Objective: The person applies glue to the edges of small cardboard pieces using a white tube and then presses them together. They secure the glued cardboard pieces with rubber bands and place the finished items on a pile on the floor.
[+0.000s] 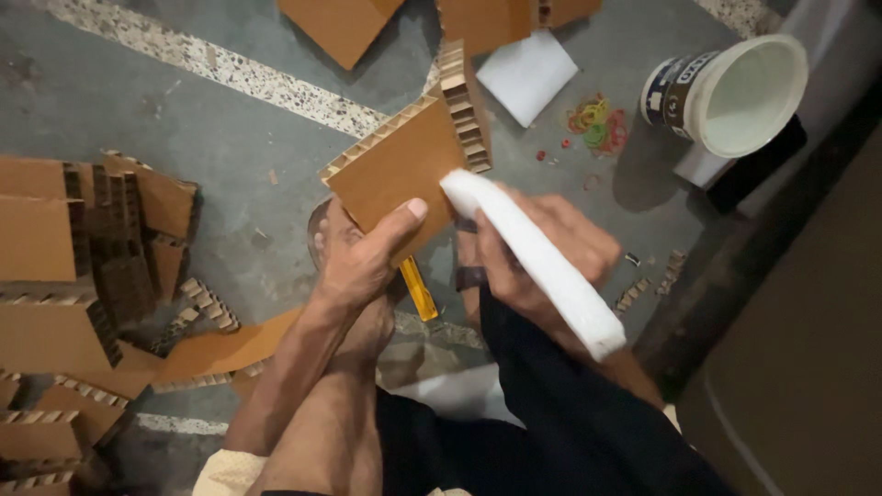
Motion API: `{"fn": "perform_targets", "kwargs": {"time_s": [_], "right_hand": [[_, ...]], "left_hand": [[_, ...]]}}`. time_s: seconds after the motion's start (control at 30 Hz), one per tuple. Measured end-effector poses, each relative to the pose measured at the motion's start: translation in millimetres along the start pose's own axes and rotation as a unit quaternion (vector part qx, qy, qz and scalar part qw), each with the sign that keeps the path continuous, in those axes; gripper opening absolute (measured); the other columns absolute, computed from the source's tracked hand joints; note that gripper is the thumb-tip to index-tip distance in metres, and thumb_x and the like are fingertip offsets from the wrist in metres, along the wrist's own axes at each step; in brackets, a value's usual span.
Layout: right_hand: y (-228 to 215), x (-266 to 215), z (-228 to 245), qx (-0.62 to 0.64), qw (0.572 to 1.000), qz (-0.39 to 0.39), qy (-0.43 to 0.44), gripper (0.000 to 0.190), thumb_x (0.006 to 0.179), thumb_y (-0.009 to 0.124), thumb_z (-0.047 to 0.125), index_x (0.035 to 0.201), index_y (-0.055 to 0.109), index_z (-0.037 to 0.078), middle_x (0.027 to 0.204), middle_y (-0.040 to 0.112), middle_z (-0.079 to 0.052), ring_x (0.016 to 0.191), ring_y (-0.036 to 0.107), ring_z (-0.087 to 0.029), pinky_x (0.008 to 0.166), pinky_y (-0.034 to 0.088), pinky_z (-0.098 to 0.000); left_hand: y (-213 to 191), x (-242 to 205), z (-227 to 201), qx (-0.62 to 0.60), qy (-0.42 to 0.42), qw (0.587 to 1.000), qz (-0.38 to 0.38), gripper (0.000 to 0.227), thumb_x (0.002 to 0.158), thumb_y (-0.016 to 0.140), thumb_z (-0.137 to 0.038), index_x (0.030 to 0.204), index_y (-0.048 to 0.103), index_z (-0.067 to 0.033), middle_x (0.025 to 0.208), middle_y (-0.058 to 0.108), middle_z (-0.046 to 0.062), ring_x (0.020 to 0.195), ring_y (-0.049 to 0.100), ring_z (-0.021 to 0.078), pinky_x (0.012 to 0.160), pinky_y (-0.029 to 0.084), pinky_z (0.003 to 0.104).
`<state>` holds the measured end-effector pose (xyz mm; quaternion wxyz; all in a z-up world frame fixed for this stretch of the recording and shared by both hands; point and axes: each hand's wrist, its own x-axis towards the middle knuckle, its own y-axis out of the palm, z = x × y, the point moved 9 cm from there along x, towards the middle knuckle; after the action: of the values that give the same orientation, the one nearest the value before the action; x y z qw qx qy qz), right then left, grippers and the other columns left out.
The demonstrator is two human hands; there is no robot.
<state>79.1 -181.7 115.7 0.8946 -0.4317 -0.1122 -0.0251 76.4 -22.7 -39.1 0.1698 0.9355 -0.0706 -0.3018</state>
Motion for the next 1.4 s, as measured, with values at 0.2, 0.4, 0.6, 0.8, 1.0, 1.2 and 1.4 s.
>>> {"fn": "perform_targets", "kwargs": {"time_s": [0.2,0.4,0.6,0.8,1.0,1.2,1.4], "right_hand": [[6,13,-12,0.031,0.999,-0.026,-0.027,0.020,0.098,0.078,0.002,0.114,0.072,-0.008,0.104,0.076,-0.019,0.085,0.076,-0.024,0.070,0.062,-0.0300],[10,27,-11,0.029,0.998,-0.031,-0.056,0.022,0.100,0.080,0.003,0.115,0.070,-0.009,0.100,0.075,-0.018,0.083,0.075,-0.024,0.068,0.061,-0.0302],[17,14,-2,0.026,0.998,0.047,-0.028,0.017,0.089,0.080,0.001,0.102,0.072,-0.005,0.091,0.075,-0.016,0.070,0.070,-0.023,0.062,0.057,-0.0333],[13,-6,5,0.011,0.993,0.110,-0.037,0.013,0.086,0.080,0.003,0.094,0.071,0.000,0.085,0.072,-0.013,0.070,0.070,-0.024,0.062,0.055,-0.0341],[-6,28,-2,-0.014,0.997,0.031,-0.066,0.015,0.092,0.082,0.004,0.100,0.070,-0.002,0.091,0.072,-0.014,0.073,0.070,-0.021,0.064,0.056,-0.0312],[15,37,-6,0.011,0.994,0.041,-0.099,0.019,0.096,0.081,0.007,0.103,0.068,-0.005,0.091,0.072,-0.014,0.073,0.072,-0.019,0.065,0.060,-0.0280],[33,-30,-27,0.029,0.992,0.126,0.009,0.015,0.087,0.078,0.011,0.099,0.071,0.005,0.091,0.074,-0.009,0.075,0.071,-0.023,0.069,0.057,-0.0339]], "left_hand": [[5,-2,12,0.043,0.005,0.999,0.026,0.038,0.093,0.073,-0.014,0.126,0.066,0.0053,0.111,0.074,0.010,0.098,0.070,0.0157,0.086,0.059,0.030],[3,-3,16,0.082,0.000,0.996,0.027,0.039,0.094,0.071,-0.016,0.127,0.064,0.0040,0.112,0.075,0.010,0.098,0.071,0.0156,0.087,0.060,0.029],[-8,-1,12,0.048,0.014,0.999,0.017,0.036,0.093,0.071,-0.016,0.123,0.065,0.0033,0.108,0.072,0.009,0.095,0.070,0.0148,0.084,0.061,0.029],[-20,1,13,0.024,0.005,0.999,-0.025,0.035,0.091,0.073,-0.015,0.119,0.066,0.0053,0.107,0.074,0.010,0.093,0.071,0.0161,0.082,0.060,0.029],[-10,-1,9,0.057,0.019,0.998,0.010,0.037,0.092,0.072,-0.016,0.122,0.066,0.0049,0.108,0.074,0.010,0.094,0.072,0.0162,0.083,0.060,0.029],[-16,-4,9,0.046,0.009,0.999,-0.003,0.036,0.091,0.072,-0.013,0.122,0.065,0.0045,0.108,0.073,0.010,0.093,0.071,0.0146,0.082,0.061,0.028],[-24,1,-4,0.021,0.022,0.999,-0.020,0.034,0.092,0.072,-0.013,0.120,0.067,0.0057,0.106,0.073,0.010,0.090,0.070,0.0148,0.079,0.060,0.027]]}}
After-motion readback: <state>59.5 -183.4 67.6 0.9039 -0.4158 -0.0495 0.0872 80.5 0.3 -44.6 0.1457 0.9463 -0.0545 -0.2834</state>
